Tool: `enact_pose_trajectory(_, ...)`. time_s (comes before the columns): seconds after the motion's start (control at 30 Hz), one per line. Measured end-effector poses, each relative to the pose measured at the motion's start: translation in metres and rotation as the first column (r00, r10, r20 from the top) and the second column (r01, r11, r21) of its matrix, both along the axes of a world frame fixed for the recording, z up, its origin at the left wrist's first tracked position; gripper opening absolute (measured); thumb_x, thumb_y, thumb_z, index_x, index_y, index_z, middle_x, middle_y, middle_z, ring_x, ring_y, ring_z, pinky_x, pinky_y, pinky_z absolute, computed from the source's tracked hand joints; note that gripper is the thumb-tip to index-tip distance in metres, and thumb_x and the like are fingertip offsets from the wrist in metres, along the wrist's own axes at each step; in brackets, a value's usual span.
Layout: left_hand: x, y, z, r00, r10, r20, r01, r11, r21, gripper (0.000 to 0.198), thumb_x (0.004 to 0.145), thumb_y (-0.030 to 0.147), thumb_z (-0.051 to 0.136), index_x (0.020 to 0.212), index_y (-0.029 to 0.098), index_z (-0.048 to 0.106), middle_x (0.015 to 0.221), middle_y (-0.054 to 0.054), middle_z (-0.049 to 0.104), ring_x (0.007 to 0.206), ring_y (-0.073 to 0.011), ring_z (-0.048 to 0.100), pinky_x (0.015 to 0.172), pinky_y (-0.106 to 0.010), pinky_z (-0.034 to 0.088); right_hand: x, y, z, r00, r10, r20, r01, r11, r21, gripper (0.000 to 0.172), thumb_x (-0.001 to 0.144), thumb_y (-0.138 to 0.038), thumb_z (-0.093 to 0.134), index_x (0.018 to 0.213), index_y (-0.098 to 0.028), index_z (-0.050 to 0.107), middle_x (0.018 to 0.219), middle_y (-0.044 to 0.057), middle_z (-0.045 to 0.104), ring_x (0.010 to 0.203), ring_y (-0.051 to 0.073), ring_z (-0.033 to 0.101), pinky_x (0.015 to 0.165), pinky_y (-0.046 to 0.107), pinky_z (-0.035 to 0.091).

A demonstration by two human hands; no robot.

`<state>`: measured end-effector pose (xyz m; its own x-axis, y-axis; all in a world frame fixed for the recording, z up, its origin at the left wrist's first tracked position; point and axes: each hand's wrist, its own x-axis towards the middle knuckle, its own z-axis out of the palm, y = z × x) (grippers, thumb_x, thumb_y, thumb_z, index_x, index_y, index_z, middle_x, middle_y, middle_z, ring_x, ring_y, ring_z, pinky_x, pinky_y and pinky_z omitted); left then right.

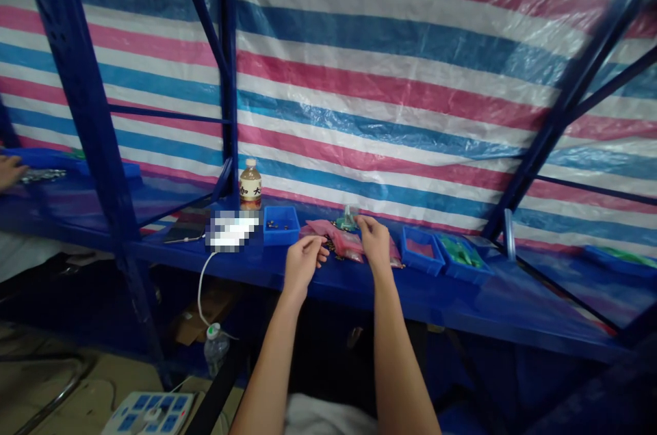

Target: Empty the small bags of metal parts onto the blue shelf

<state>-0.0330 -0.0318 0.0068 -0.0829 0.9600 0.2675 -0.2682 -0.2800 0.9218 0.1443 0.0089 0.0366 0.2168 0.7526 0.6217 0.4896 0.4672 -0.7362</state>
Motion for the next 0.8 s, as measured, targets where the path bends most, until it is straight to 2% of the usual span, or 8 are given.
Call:
enact_pose_trajectory(0.13,0.013,0.008,0.012,0.999,0.045,0.017,-0.045,0.999,0.013,0.036,0.079,0.045,0.068,0.092,0.011,0.070,0.072,-0.006,0.068,0.056,-0.0109,0.059,0.048,-0.019,0.041,0.007,-0.011,0.002,0.926,0.030,-0.376,-0.032,0.999,0.000,0.041,0.075,-0.050,0.070,0.093,-0.014,0.077,0.093,0.010,0.077,0.095,0.029,0.069,0.087,0.039,0.051)
enact_pose_trajectory(0.27,0.036,0.026,0.030,0.998,0.060,-0.018,-0.059,0.996,0.070,0.037,0.080,0.045,0.068,0.098,0.013,0.068,0.081,-0.007,0.070,0.059,-0.0122,0.062,0.050,-0.020,0.044,0.007,-0.011,0.010,0.847,0.103,-0.521,-0.112,0.994,0.015,0.039,0.060,-0.043,0.083,0.085,-0.013,0.077,0.084,0.009,0.076,0.085,0.026,0.069,0.082,0.037,0.052)
enact_pose_trajectory(0.4,0.055,0.036,0.039,0.998,0.038,-0.057,-0.030,0.990,0.139,0.037,0.080,0.044,0.070,0.100,0.013,0.069,0.087,-0.009,0.072,0.067,-0.0150,0.066,0.060,-0.023,0.049,-0.001,-0.016,0.008,0.780,0.203,-0.591,-0.197,0.977,0.076,0.038,0.059,-0.036,0.086,0.089,-0.015,0.073,0.083,0.006,0.075,0.082,0.021,0.069,0.080,0.035,0.053)
enact_pose_trajectory(0.57,0.060,0.028,0.028,0.995,-0.017,-0.103,0.035,0.984,0.176,0.037,0.079,0.044,0.071,0.096,0.012,0.072,0.082,-0.008,0.072,0.068,-0.0163,0.065,0.060,-0.023,0.048,-0.009,-0.035,-0.007,0.734,0.263,-0.626,-0.258,0.961,0.101,0.050,0.060,-0.032,0.087,0.104,-0.019,0.067,0.082,0.002,0.072,0.079,0.018,0.069,0.077,0.032,0.054)
enact_pose_trajectory(0.67,0.060,0.019,0.023,0.997,-0.020,-0.080,0.033,0.984,0.175,0.038,0.077,0.045,0.073,0.095,0.011,0.073,0.079,-0.009,0.072,0.068,-0.0170,0.065,0.060,-0.023,0.048,-0.004,-0.046,-0.009,0.748,0.306,-0.589,-0.326,0.942,0.076,0.053,0.063,-0.035,0.086,0.109,-0.019,0.066,0.085,0.004,0.073,0.080,0.019,0.068,0.078,0.033,0.054)
enact_pose_trajectory(0.8,0.060,0.010,0.026,0.996,-0.084,-0.045,0.090,0.982,0.167,0.042,0.075,0.045,0.077,0.098,0.010,0.075,0.087,-0.011,0.074,0.080,-0.0203,0.068,0.069,-0.025,0.052,0.009,-0.056,-0.004,0.802,0.346,-0.487,-0.407,0.913,-0.021,0.038,0.070,-0.043,0.081,0.096,-0.017,0.072,0.093,0.007,0.074,0.087,0.021,0.068,0.082,0.033,0.052)
